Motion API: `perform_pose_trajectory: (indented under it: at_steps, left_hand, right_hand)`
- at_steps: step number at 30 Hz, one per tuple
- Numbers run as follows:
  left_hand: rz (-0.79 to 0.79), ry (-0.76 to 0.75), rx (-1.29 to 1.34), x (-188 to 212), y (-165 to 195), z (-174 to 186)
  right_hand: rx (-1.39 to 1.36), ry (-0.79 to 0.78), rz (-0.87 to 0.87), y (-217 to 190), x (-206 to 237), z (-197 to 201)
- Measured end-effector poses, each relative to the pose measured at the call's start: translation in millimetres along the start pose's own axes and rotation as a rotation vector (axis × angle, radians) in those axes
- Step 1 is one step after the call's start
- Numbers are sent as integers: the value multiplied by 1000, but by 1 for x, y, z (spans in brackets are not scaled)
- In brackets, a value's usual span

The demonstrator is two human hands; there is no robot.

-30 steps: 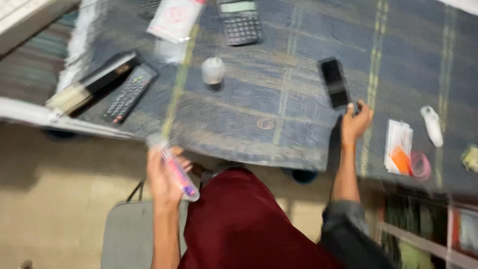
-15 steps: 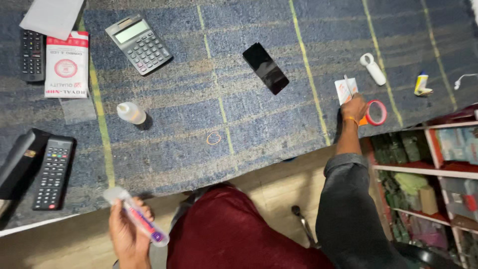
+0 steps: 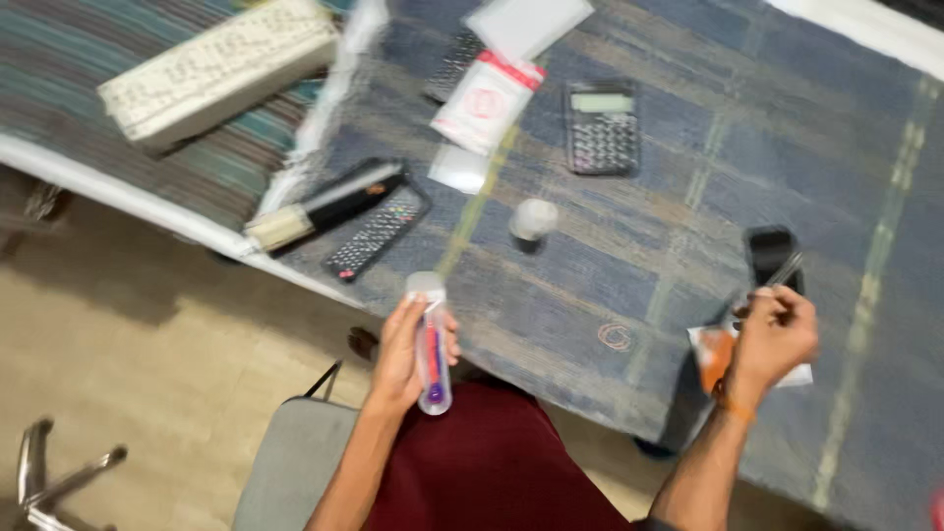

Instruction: The person organizes a cluttered desk by picking up pens, a power strip, a drill, and remote controls. They place items into a drawer, coil a red cable, and arrange objects on the desk surface.

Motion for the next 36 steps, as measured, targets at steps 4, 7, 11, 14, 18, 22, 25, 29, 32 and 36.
perform_pose_trajectory:
  at_steps: [4,7,11,14,18,22,25,29,32,36]
  left_hand:
    - [-141,-44,23,12,70,43]
    - [-203,-3,29,36,128,98]
    - [-345,156,75,89,216,192]
    - [-473,315,109,142,270,264]
    - [-689,478,149,204,320,339]
    - [-759,647,259,231,338,404]
    - [-656,783,314,236,346,457]
    - [-679,777,385,242,385,522]
    - [-640,784,421,251,437,570]
    - [-592,721,385,252,517,635]
  right_hand:
    - [-698,-409,52,-125,21,-178]
    - [-943,-693,65,-221,70,-317]
    - [-1183,-900,-6,-321,158,-476]
    - [-1020,-990,56,-373,233,-568]
    - [-676,-1185,108,-418,333,-664]
    - [-604,-1456,97,-448,417,-776]
    - [-716,-1469,192,-474,467,-878]
    - [-371,-1243,636,-510,512,-1009]
    - [-210,-1227,751,-529,546,-1084]
    - [43,-1261,642,-511,568,-1123]
Point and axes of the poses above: each hand's wrist, its own x-axis away from the middle knuckle, its own z-axis out of the back of the hand, y = z × x, the point moved 8 cm from there along -x, towards the middle knuckle, and after that the axes turned 9 degrees about -y, right-handed, at the moved point
